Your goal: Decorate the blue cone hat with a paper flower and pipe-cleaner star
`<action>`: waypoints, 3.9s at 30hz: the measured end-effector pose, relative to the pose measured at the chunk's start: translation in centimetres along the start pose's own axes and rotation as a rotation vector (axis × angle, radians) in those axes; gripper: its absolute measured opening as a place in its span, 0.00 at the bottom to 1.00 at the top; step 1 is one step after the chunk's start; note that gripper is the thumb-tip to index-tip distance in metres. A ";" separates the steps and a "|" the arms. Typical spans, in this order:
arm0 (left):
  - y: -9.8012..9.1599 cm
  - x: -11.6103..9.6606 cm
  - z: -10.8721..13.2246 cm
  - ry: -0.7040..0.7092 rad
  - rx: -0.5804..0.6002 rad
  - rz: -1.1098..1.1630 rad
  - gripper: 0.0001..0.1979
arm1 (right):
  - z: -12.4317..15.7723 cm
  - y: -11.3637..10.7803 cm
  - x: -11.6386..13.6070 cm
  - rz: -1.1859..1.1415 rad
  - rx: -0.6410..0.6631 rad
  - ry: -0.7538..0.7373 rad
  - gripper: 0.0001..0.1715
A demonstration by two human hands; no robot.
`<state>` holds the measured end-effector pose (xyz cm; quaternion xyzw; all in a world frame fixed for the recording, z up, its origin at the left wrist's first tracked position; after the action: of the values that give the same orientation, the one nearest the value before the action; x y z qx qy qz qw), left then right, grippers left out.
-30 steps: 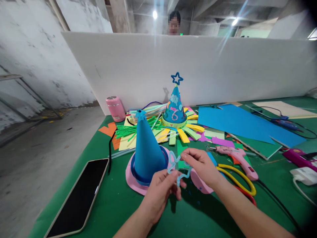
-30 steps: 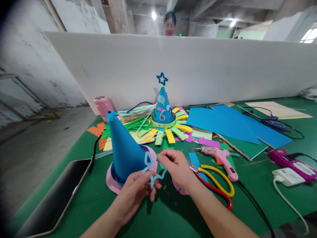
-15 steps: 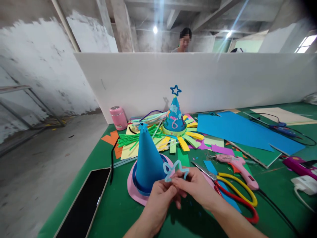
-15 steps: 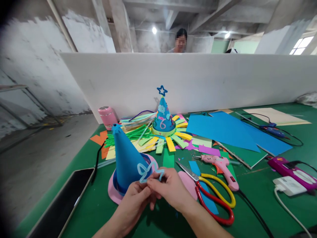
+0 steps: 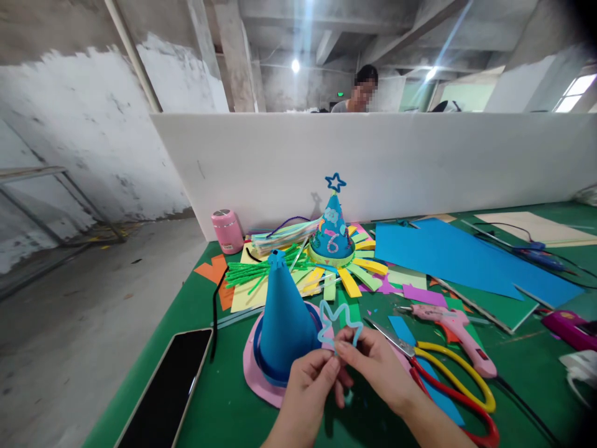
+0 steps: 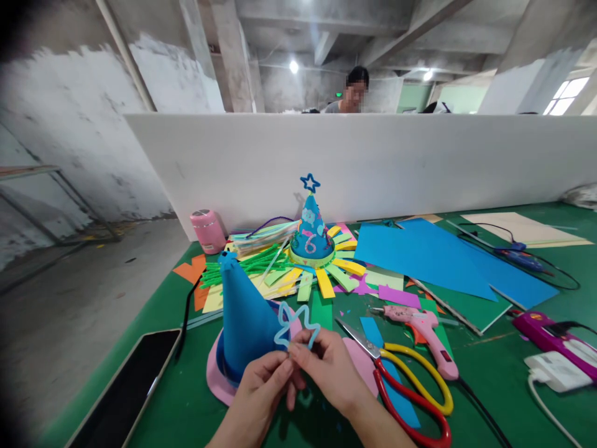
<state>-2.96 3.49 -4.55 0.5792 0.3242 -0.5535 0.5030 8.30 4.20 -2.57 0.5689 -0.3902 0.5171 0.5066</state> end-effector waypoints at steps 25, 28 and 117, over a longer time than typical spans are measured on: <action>0.0 -0.4 0.4 -0.048 -0.089 0.220 0.11 | -1.5 0.8 2.2 0.195 -0.051 -0.057 0.13; 0.1 -0.6 0.4 -0.062 -0.112 0.266 0.10 | -1.6 0.6 2.0 0.178 -0.050 -0.059 0.13; 0.1 -1.3 0.6 -0.039 -0.173 0.356 0.07 | -1.1 0.2 2.7 0.387 0.130 0.003 0.09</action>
<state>-3.30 3.10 -3.15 0.5712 0.2535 -0.4369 0.6470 8.36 5.49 0.06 0.5140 -0.4573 0.6299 0.3605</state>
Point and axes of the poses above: each hand's wrist, its own z-axis away from the middle knuckle, its own y-axis out of the palm, x = y × z, the point moved 3 cm from there along -z, towards the middle knuckle, and after that the axes turned 1 degree about y, right-handed, at the moved point
